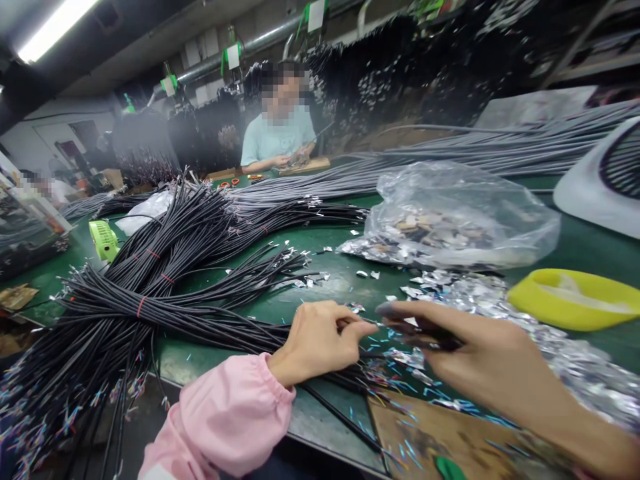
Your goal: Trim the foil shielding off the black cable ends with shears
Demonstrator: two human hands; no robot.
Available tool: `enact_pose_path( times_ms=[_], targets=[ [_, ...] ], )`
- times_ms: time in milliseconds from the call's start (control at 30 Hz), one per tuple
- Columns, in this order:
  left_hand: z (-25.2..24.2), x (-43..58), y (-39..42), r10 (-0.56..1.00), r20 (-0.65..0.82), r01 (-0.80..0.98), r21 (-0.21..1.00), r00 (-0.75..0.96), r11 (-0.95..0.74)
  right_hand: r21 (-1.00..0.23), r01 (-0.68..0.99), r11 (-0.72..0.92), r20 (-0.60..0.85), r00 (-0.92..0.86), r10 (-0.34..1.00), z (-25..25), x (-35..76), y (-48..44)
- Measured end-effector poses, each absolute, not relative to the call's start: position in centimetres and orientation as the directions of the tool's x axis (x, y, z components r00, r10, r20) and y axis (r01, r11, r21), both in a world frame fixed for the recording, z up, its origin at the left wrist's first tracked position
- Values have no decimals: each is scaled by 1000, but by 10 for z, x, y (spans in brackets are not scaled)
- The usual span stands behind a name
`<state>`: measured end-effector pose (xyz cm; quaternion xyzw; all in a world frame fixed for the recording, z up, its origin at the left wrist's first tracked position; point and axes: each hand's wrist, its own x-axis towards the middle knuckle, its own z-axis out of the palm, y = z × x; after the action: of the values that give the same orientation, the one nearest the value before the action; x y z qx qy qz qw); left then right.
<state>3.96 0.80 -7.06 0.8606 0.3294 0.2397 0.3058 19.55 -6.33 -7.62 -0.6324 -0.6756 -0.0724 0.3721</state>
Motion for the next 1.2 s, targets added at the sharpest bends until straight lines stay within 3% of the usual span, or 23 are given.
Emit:
enact_pose_path(
  times_ms=[100,167,367,500,667,833,900,1033,1200],
  targets=[
    [-68,39,6,700,246,445,622,671,-645,-539,803,255,547,104,831,-69,192,-61],
    [-68,39,5,713,234,469,613,661,-636,-537,799,269,580,118,806,-73,193,-59],
    [-71,39,9,735,185,476,655,652,-586,-278,898,342,677,-70,733,-86,195,-57],
    [-69,39,8,718,208,513,573,664,-640,-103,922,374,734,-183,654,-78,190,-58],
    [-68,38,2,674,205,526,482,710,-701,153,935,319,662,-336,670,-69,185,-59],
    [-71,39,-4,691,213,548,469,691,-693,167,939,300,647,-334,685,-70,186,-56],
    [-71,41,-4,719,217,540,528,661,-656,146,944,297,663,-316,679,-70,185,-54],
    [-69,44,3,804,144,450,765,578,-461,81,950,301,705,-268,657,-66,182,-52],
    [-64,45,13,789,5,376,877,614,-298,115,924,365,785,-310,537,-61,178,-51]
  ],
)
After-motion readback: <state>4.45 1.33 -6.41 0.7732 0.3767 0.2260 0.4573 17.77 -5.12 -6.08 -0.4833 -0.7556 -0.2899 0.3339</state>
